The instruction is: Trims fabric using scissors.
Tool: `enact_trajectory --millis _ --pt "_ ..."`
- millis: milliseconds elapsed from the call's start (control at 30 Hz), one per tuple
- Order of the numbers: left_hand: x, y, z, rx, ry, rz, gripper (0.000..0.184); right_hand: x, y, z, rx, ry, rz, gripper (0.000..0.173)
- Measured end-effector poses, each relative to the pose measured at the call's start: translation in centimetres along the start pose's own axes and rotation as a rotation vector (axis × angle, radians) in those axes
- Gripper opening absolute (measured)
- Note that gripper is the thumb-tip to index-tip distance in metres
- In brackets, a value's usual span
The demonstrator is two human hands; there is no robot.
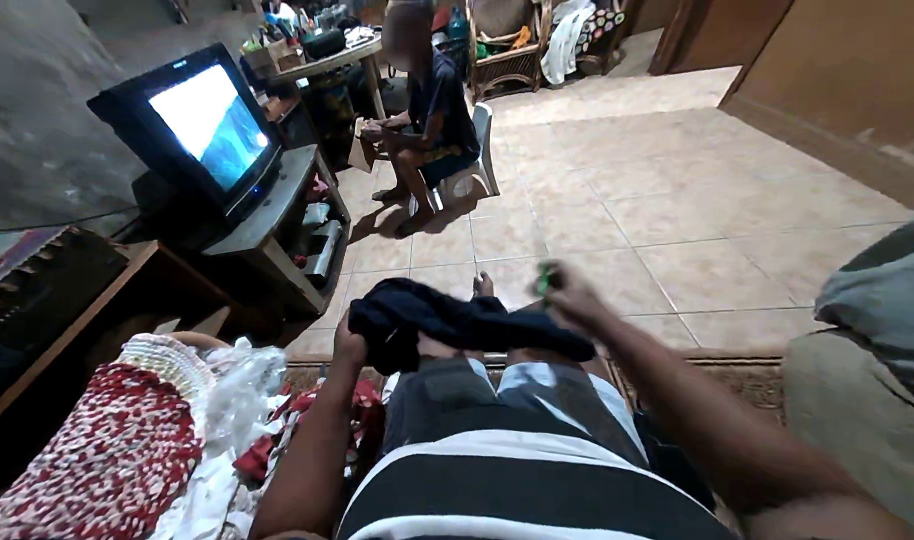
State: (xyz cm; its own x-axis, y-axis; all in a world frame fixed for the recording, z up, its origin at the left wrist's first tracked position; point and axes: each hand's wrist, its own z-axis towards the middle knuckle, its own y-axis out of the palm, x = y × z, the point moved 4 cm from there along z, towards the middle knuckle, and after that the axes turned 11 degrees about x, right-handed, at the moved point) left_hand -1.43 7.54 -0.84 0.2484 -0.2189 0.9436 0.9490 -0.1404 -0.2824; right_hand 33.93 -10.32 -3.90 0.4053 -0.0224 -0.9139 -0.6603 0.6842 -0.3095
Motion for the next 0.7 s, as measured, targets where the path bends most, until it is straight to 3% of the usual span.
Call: enact_trajectory --millis 67,167,267,400,533,600,700 --pt "-2.0 0.5 -0.5 0.043 -0.143 -0.038 0.041 4.4 6.9 -0.9 -0.320 0.108 -0.249 0.067" --pt "-4.9 1.4 -1.6 0.032 -0.349 0.121 0.040 7.2 13.5 -2.4 -0.502 0.206 -0.412 0.065" --pt "-7.2 1.6 -2.5 0.031 -0.473 0.257 0.042 6.0 13.9 -1.7 -0.424 0.309 -0.366 0.062" --pt "-7.9 1.7 -3.0 0.035 -0.494 0.239 0.041 5.6 12.3 0.7 -0.224 0.359 -0.316 0.060" --pt "-7.6 3.4 -3.7 -0.041 -0.550 0.254 0.041 6.4 12.2 2.5 -0.232 0.538 -0.397 0.064" --pt "-9.0 4.8 -4.1 -0.053 -0.538 0.216 0.040 8.7 13.4 3.5 -0.195 0.548 -0.400 0.065" --pt "-10.2 5.8 -4.7 0.006 -0.487 0.116 0.045 16.4 17.2 5.7 -0.029 0.389 -0.159 0.085"
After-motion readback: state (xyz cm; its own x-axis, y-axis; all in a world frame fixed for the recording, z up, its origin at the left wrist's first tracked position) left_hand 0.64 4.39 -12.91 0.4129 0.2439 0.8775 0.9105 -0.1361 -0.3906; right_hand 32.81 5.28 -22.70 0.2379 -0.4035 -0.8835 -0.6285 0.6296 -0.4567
